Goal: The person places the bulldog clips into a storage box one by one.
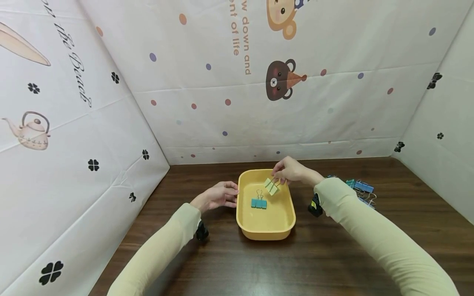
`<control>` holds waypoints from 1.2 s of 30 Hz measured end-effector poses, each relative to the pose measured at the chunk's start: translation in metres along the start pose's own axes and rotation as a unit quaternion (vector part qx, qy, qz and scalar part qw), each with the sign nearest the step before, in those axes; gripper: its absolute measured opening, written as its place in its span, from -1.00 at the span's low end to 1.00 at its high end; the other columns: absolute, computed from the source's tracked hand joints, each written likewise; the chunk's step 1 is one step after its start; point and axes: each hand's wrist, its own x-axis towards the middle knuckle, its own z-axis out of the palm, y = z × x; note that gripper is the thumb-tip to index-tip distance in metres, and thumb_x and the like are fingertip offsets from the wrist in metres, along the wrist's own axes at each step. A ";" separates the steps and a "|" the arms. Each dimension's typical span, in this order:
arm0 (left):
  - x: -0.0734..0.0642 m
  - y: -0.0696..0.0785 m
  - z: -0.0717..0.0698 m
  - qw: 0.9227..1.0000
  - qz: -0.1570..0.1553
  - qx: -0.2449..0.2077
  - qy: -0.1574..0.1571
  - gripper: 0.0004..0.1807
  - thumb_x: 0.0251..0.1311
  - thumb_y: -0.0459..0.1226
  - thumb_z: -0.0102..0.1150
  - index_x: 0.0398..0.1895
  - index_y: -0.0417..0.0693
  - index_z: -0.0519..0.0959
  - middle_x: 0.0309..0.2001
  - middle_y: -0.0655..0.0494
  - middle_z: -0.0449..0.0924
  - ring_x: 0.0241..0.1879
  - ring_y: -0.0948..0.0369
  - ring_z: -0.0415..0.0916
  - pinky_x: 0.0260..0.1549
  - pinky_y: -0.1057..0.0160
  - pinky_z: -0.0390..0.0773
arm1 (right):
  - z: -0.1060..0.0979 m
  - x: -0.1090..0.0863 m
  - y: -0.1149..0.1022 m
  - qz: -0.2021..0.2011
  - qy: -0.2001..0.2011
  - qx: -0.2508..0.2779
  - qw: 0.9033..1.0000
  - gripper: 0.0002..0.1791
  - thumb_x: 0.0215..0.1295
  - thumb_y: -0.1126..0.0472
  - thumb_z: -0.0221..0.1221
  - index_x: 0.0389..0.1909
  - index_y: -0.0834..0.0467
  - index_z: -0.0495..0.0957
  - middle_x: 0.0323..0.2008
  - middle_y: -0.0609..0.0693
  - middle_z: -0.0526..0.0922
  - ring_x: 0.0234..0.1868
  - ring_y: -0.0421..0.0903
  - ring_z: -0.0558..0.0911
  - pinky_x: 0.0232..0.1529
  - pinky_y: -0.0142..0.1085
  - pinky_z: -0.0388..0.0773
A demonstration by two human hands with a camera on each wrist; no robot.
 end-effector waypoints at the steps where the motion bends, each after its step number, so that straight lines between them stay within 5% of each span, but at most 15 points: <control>1: 0.000 0.000 0.000 1.000 -0.001 -0.001 0.000 -0.93 0.35 -0.40 0.02 -0.17 -0.08 0.39 -0.28 -0.04 0.52 -0.41 0.17 0.56 -0.31 0.16 0.71 | 0.002 0.001 0.000 -0.002 -0.004 0.001 1.000 -0.74 0.36 0.33 0.08 -0.07 0.44 0.55 -0.27 0.27 0.71 -0.51 -0.06 0.61 -0.53 -0.29 0.60; 14: 0.000 -0.001 0.001 1.000 0.006 0.007 -0.002 -0.90 0.36 -0.39 0.01 -0.12 -0.13 0.39 -0.27 -0.05 0.52 -0.40 0.16 0.56 -0.30 0.16 0.71 | 0.013 0.004 0.005 -0.010 -0.014 -0.017 1.000 -0.81 0.32 0.36 0.12 -0.13 0.38 0.58 -0.28 0.30 0.69 -0.49 0.05 0.64 -0.56 -0.18 0.60; 19: 0.001 0.001 0.000 1.000 0.008 0.008 -0.005 -0.81 0.37 -0.39 0.00 0.00 -0.23 0.35 -0.26 -0.06 0.50 -0.40 0.16 0.56 -0.29 0.16 0.71 | -0.001 0.001 0.005 -0.002 0.041 -0.058 0.997 -0.76 0.32 0.34 0.14 -0.07 0.40 0.57 -0.36 0.26 0.68 -0.55 -0.05 0.62 -0.51 -0.19 0.64; 25: 0.002 0.001 -0.001 1.000 0.005 0.008 -0.007 -0.65 0.37 -0.39 -0.01 0.16 -0.33 0.27 -0.26 -0.06 0.50 -0.41 0.17 0.55 -0.30 0.17 0.71 | -0.033 -0.010 0.023 0.023 0.113 -0.048 0.992 -0.76 0.35 0.35 0.08 -0.09 0.43 0.56 -0.33 0.16 0.71 -0.52 -0.16 0.62 -0.50 -0.30 0.64; 31: 0.004 0.000 -0.002 1.000 0.005 0.006 -0.006 -0.70 0.37 -0.39 -0.01 0.11 -0.31 0.30 -0.27 -0.06 0.50 -0.40 0.16 0.55 -0.31 0.17 0.71 | -0.062 -0.029 0.048 0.059 0.178 -0.040 0.981 -0.73 0.35 0.32 0.07 -0.09 0.47 0.52 -0.52 -0.03 0.65 -0.58 -0.27 0.57 -0.55 -0.38 0.59; 36: 0.004 0.001 -0.002 1.000 0.003 0.001 -0.006 -0.73 0.37 -0.40 0.00 0.07 -0.28 0.32 -0.25 -0.06 0.50 -0.39 0.16 0.56 -0.32 0.18 0.71 | -0.074 -0.044 0.072 0.084 0.205 -0.093 0.971 -0.65 0.37 0.26 0.03 -0.10 0.52 0.51 -0.62 -0.04 0.62 -0.61 -0.20 0.57 -0.56 -0.29 0.57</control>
